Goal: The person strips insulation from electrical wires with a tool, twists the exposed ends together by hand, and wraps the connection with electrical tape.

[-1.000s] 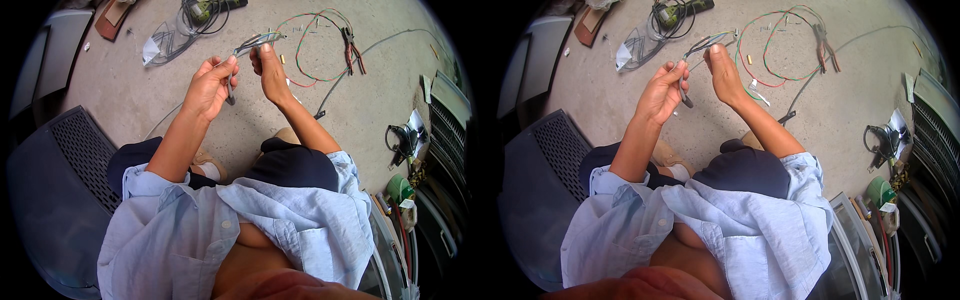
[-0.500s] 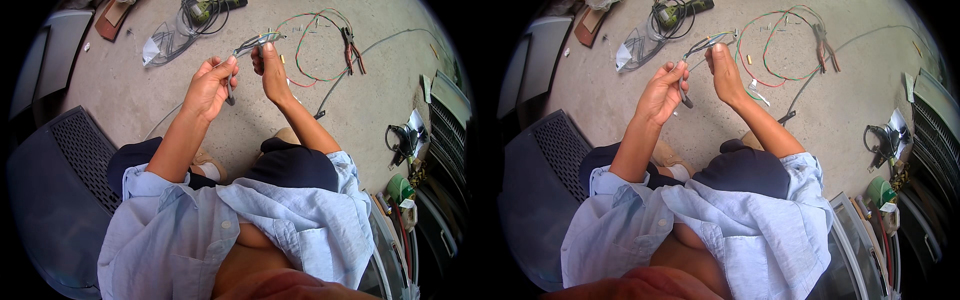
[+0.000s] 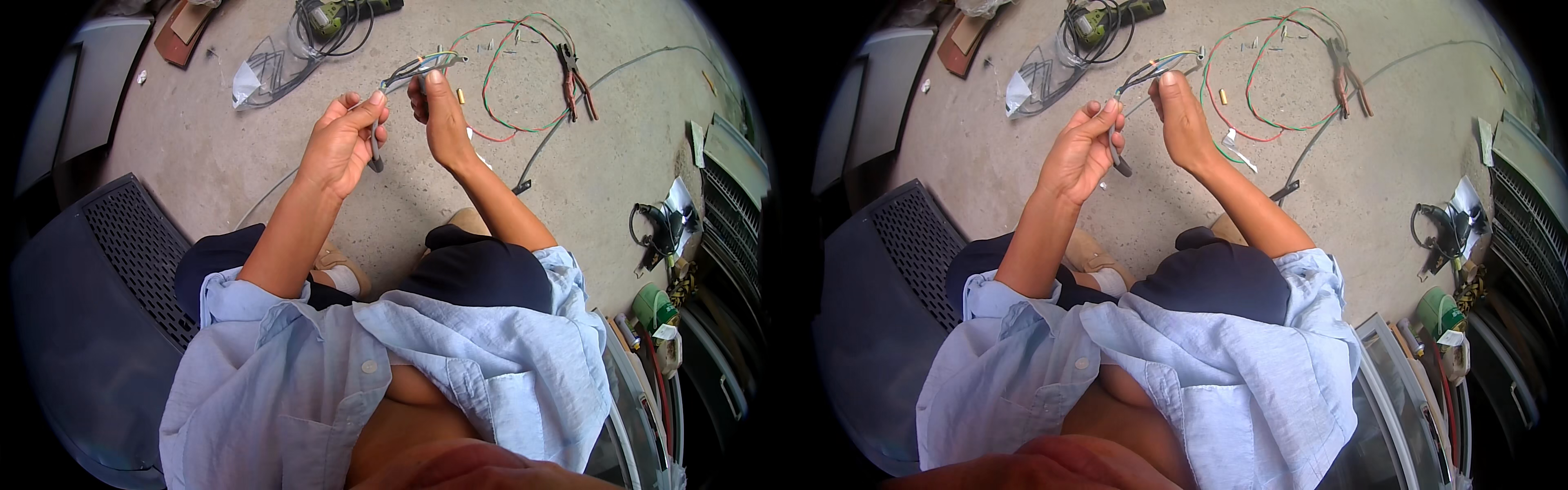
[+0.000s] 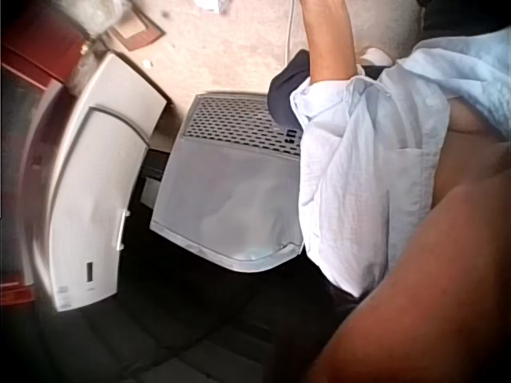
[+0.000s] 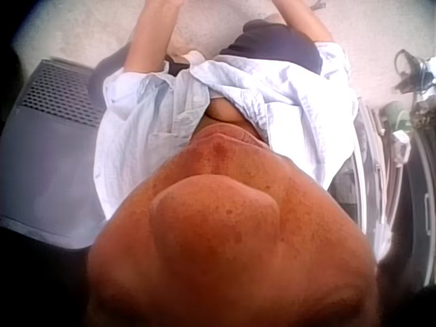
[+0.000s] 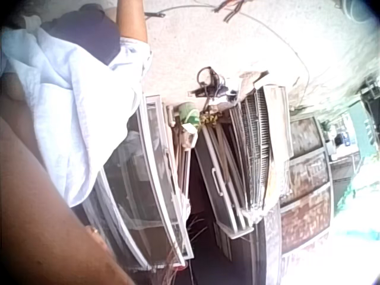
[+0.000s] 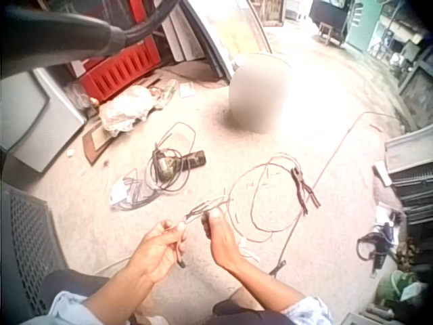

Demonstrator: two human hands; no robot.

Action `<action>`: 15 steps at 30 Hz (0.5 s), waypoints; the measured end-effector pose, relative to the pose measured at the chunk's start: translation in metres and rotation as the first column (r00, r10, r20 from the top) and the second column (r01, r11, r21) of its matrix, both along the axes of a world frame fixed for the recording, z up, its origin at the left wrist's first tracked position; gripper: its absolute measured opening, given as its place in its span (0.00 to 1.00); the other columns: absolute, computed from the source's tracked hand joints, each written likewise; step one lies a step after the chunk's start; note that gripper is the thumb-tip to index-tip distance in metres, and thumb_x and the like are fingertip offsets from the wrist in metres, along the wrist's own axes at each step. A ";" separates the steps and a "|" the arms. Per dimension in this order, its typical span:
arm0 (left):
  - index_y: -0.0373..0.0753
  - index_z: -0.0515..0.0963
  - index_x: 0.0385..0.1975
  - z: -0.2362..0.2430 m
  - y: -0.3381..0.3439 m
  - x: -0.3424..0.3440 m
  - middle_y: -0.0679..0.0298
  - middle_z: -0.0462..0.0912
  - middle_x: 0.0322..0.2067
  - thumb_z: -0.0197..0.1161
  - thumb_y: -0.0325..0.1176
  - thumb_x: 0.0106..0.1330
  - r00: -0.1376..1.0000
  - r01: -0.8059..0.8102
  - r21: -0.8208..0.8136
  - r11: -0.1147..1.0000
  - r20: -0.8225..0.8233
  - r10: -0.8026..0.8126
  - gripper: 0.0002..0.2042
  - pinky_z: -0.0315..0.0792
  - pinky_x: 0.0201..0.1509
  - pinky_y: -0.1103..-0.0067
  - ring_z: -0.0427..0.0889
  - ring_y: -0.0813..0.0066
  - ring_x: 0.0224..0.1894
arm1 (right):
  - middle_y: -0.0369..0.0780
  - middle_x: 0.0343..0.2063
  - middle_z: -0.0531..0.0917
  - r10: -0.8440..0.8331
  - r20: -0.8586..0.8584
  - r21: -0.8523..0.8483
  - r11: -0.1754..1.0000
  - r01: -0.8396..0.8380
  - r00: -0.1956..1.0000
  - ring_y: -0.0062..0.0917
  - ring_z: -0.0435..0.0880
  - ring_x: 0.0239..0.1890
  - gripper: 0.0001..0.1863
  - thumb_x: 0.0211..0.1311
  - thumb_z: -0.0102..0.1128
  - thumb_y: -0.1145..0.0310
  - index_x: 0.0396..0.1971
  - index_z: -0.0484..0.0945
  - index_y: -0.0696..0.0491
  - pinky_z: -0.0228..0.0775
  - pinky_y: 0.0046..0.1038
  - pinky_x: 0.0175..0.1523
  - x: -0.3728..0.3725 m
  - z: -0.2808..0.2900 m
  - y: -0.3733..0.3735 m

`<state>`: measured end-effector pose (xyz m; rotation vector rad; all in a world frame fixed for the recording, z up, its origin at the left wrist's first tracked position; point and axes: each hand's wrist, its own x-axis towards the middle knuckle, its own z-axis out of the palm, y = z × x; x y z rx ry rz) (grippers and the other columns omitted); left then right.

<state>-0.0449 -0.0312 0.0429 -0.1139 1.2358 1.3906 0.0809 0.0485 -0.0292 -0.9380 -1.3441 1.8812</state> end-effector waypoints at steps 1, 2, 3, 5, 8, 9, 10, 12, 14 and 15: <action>0.46 0.66 0.36 0.000 0.000 0.000 0.65 0.78 0.35 0.63 0.27 0.64 1.000 0.001 0.003 1.000 0.002 -0.001 0.10 0.74 0.33 0.87 0.78 0.82 0.36 | 0.31 0.28 0.70 -0.009 -0.018 -0.018 1.000 0.009 1.000 0.14 0.63 0.28 0.23 0.73 0.34 0.47 0.36 0.69 0.52 0.58 0.20 0.34 -0.002 0.000 -0.001; 0.46 0.66 0.36 0.000 0.000 0.000 0.65 0.78 0.35 0.63 0.27 0.64 1.000 0.000 0.000 1.000 0.002 0.000 0.10 0.74 0.33 0.87 0.78 0.82 0.35 | 0.29 0.27 0.68 -0.018 -0.036 -0.037 0.999 0.016 0.999 0.13 0.61 0.27 0.22 0.72 0.35 0.46 0.36 0.69 0.50 0.55 0.19 0.32 -0.003 0.000 -0.002; 0.46 0.66 0.36 0.000 0.000 0.000 0.65 0.78 0.35 0.63 0.27 0.64 1.000 -0.001 -0.003 1.000 0.001 0.001 0.10 0.74 0.33 0.86 0.78 0.82 0.35 | 0.29 0.27 0.69 -0.014 -0.030 -0.029 1.000 0.013 0.999 0.13 0.61 0.27 0.22 0.72 0.35 0.46 0.36 0.69 0.50 0.55 0.19 0.33 -0.002 0.000 -0.002; 0.45 0.66 0.36 0.000 0.000 0.000 0.65 0.78 0.35 0.63 0.27 0.64 1.000 -0.003 -0.006 1.000 0.001 0.003 0.10 0.74 0.33 0.86 0.78 0.81 0.35 | 0.30 0.28 0.69 -0.007 -0.018 -0.012 1.000 0.006 1.000 0.13 0.61 0.27 0.22 0.72 0.35 0.46 0.36 0.69 0.50 0.56 0.19 0.33 -0.002 0.000 -0.003; 0.45 0.66 0.36 0.000 0.000 0.000 0.65 0.78 0.35 0.63 0.27 0.64 1.000 -0.003 -0.006 1.000 0.003 0.003 0.10 0.74 0.33 0.86 0.78 0.81 0.35 | 0.30 0.28 0.69 0.017 -0.008 0.046 0.999 -0.016 1.000 0.14 0.61 0.28 0.22 0.73 0.34 0.47 0.36 0.69 0.51 0.56 0.19 0.33 -0.002 0.002 -0.003; 0.45 0.66 0.36 0.000 0.000 0.000 0.65 0.78 0.35 0.63 0.27 0.64 1.000 -0.003 -0.006 1.000 0.003 0.003 0.10 0.74 0.33 0.86 0.78 0.81 0.35 | 0.30 0.28 0.69 0.023 0.005 0.062 0.998 -0.023 1.000 0.14 0.61 0.28 0.22 0.73 0.34 0.48 0.36 0.69 0.51 0.56 0.19 0.33 -0.002 0.003 -0.003; 0.45 0.66 0.36 0.000 0.000 0.000 0.65 0.78 0.35 0.63 0.27 0.64 1.000 -0.002 -0.006 1.000 0.003 0.002 0.11 0.74 0.33 0.86 0.78 0.81 0.35 | 0.31 0.28 0.68 0.028 0.017 0.078 0.997 -0.029 0.999 0.14 0.61 0.28 0.22 0.73 0.33 0.48 0.36 0.69 0.52 0.56 0.19 0.33 -0.002 0.004 -0.002; 0.45 0.66 0.36 -0.001 0.000 0.000 0.65 0.78 0.35 0.63 0.27 0.64 1.000 0.000 -0.002 1.000 0.003 0.000 0.10 0.74 0.33 0.86 0.78 0.81 0.35 | 0.31 0.28 0.68 0.035 0.034 0.099 0.994 -0.038 0.999 0.14 0.60 0.28 0.22 0.74 0.33 0.48 0.36 0.68 0.52 0.55 0.19 0.33 -0.002 0.005 -0.003; 0.46 0.66 0.36 0.000 0.000 0.000 0.65 0.78 0.35 0.63 0.27 0.64 1.000 0.000 -0.002 1.000 0.003 0.000 0.10 0.73 0.33 0.86 0.78 0.81 0.35 | 0.31 0.27 0.67 0.038 0.039 0.110 0.993 -0.043 0.999 0.14 0.60 0.27 0.22 0.74 0.33 0.49 0.35 0.68 0.52 0.55 0.19 0.32 -0.002 0.004 -0.003; 0.46 0.66 0.36 0.000 0.000 0.000 0.65 0.78 0.35 0.63 0.27 0.64 1.000 -0.001 -0.004 1.000 0.002 0.001 0.10 0.73 0.33 0.86 0.78 0.81 0.36 | 0.31 0.27 0.67 0.042 0.043 0.112 0.993 -0.047 0.998 0.14 0.60 0.27 0.22 0.74 0.33 0.49 0.35 0.68 0.53 0.55 0.19 0.32 -0.002 0.004 -0.003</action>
